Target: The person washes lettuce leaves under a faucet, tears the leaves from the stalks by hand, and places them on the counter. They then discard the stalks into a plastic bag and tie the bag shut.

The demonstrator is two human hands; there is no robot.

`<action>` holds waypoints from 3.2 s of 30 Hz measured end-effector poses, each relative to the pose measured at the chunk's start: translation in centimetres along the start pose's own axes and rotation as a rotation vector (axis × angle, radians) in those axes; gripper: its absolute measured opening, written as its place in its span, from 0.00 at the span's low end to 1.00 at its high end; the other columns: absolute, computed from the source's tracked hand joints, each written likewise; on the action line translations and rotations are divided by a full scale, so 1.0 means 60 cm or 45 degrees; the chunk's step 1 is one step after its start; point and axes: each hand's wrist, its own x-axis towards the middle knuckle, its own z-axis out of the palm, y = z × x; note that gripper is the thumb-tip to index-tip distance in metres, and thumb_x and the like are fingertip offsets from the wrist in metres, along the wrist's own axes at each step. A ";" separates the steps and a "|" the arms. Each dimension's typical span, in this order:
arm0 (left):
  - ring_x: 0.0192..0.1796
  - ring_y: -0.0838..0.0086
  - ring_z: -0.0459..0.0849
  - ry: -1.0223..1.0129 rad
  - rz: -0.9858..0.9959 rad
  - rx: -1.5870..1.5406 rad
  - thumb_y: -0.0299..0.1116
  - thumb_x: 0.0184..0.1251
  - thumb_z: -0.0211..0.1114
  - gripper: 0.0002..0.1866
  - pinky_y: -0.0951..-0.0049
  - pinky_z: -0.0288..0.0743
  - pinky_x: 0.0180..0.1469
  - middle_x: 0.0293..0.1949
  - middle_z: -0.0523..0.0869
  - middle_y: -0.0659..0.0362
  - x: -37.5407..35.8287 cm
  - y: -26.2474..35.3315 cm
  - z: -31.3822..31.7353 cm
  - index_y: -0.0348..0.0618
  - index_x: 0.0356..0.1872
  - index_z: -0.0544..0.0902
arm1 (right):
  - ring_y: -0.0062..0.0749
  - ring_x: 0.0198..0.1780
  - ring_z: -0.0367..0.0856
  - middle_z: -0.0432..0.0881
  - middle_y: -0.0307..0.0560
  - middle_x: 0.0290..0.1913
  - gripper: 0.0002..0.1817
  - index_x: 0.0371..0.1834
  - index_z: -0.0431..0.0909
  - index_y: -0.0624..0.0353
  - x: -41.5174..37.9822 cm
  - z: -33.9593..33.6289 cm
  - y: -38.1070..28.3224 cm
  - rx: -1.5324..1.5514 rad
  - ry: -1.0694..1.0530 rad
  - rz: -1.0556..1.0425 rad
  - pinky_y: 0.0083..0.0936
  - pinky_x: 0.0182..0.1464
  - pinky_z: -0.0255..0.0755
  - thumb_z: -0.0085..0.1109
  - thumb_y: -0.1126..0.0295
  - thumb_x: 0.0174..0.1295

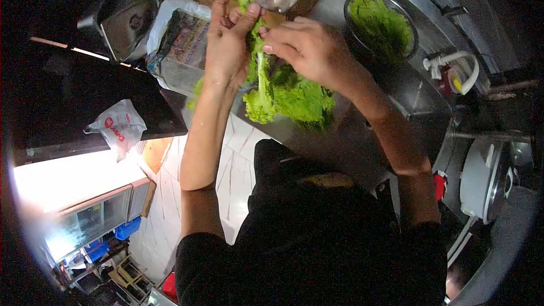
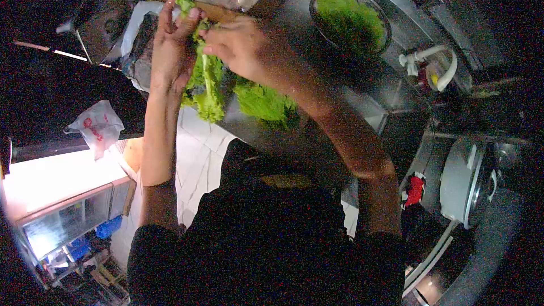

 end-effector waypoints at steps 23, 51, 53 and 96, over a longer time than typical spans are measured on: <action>0.28 0.70 0.79 0.181 0.112 1.339 0.33 0.60 0.55 0.16 0.72 0.72 0.30 0.32 0.83 0.57 0.075 -0.025 -0.303 0.40 0.49 0.77 | 0.50 0.33 0.76 0.77 0.59 0.35 0.18 0.51 0.69 0.65 -0.430 0.100 0.134 -0.398 -0.306 1.189 0.41 0.37 0.69 0.52 0.66 0.61; 0.45 0.54 0.81 -0.065 -0.695 1.675 0.53 0.34 0.74 0.40 0.61 0.74 0.49 0.42 0.81 0.41 0.146 -0.331 -0.381 0.30 0.46 0.76 | 0.59 0.40 0.77 0.78 0.67 0.34 0.19 0.36 0.75 0.71 -0.075 0.364 0.248 -0.410 -0.854 0.703 0.42 0.43 0.70 0.65 0.65 0.48; 0.49 0.60 0.80 -0.234 -0.499 1.260 0.52 0.34 0.74 0.39 0.63 0.71 0.53 0.45 0.81 0.45 0.148 -0.332 -0.418 0.32 0.47 0.77 | 0.55 0.35 0.78 0.77 0.63 0.30 0.17 0.30 0.75 0.69 -0.115 0.407 0.294 -0.482 -0.505 0.606 0.42 0.38 0.70 0.65 0.64 0.47; 0.43 0.70 0.81 0.073 -0.555 0.098 0.20 0.44 0.65 0.28 0.69 0.76 0.46 0.41 0.81 0.57 0.128 -0.038 -0.521 0.38 0.52 0.71 | 0.31 0.47 0.69 0.71 0.43 0.43 0.19 0.51 0.68 0.61 -0.023 0.204 0.182 0.363 0.659 1.375 0.31 0.50 0.65 0.56 0.67 0.56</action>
